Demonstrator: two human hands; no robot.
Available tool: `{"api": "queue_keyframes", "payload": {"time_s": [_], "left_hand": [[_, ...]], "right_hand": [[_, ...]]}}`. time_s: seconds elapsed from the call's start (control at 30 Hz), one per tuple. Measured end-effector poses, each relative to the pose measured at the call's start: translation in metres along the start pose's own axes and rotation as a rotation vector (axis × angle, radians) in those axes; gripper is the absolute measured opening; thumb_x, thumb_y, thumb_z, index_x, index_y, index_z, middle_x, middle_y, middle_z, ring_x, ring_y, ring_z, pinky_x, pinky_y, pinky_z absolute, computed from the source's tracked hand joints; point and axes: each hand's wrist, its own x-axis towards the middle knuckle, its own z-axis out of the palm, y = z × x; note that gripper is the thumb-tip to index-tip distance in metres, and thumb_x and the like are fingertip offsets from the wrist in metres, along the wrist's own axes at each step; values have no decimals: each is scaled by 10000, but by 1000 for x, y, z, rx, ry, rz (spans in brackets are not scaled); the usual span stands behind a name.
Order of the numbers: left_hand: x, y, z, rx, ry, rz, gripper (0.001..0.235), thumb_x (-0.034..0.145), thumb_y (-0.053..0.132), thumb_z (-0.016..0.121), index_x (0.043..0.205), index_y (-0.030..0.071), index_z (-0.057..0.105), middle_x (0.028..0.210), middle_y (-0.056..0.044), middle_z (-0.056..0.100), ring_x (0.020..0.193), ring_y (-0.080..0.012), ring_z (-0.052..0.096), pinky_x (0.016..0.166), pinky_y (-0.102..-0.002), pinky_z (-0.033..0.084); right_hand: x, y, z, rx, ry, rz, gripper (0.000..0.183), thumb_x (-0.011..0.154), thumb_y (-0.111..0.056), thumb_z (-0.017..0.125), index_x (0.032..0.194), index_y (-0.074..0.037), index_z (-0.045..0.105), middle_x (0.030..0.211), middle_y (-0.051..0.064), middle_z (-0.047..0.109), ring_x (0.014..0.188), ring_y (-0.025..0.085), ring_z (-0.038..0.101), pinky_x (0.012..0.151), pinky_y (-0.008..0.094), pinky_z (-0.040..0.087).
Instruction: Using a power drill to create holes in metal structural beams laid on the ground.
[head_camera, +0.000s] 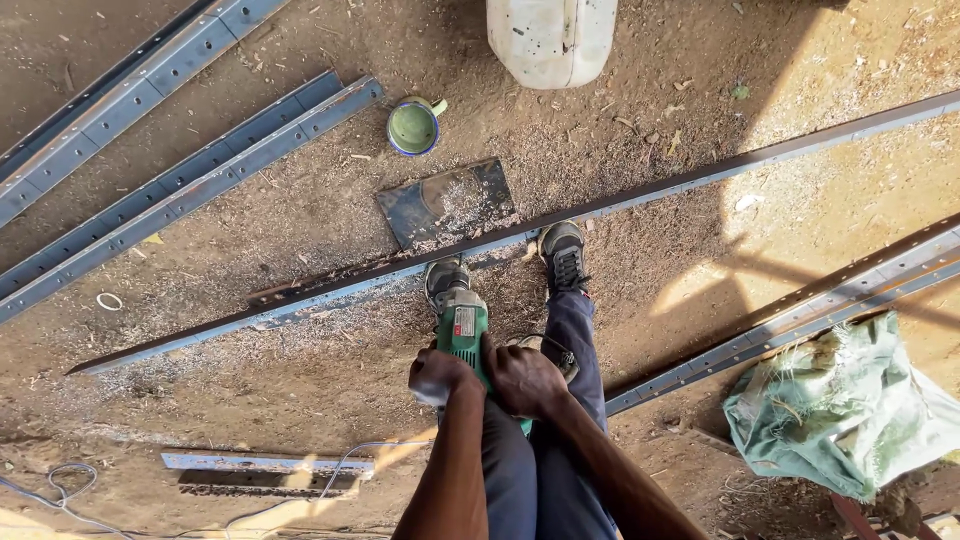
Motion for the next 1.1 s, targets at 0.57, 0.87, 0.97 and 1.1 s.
{"api": "queue_keyframes", "payload": {"time_s": [0.57,0.87,0.97,1.1], "left_hand": [[-10,19,-6,75,-80,-27,249,888,220,559,919,61,748,877,-207,742,886,-410,699,821,-522,531],[-6,10,1,47,-55,-15,265,874,239,553,887,84,767,828,-211,744,854,-422,716,801,-524,550],[-3,10,-1,39,-43,-15,266,871,232,554,880,72,768,806,-218,739,838,-428,726,790,-525,559],[-4,9,-1,28,-43,-14,268,868,222,557,872,56,768,777,-228,732,817,-438,739,775,-528,571]], "right_hand": [[-2,4,7,29,-60,6,785,819,-272,460,1422,227,393,747,184,627,676,365,694,586,449,600],[1,9,5,35,-49,6,809,806,-276,488,1422,240,390,753,202,625,680,382,683,586,472,601],[2,6,4,48,-52,3,806,800,-273,493,1416,239,399,744,199,624,671,382,683,581,475,600],[1,8,2,54,-57,8,801,792,-269,499,1407,237,412,732,196,624,659,382,683,576,479,597]]}}
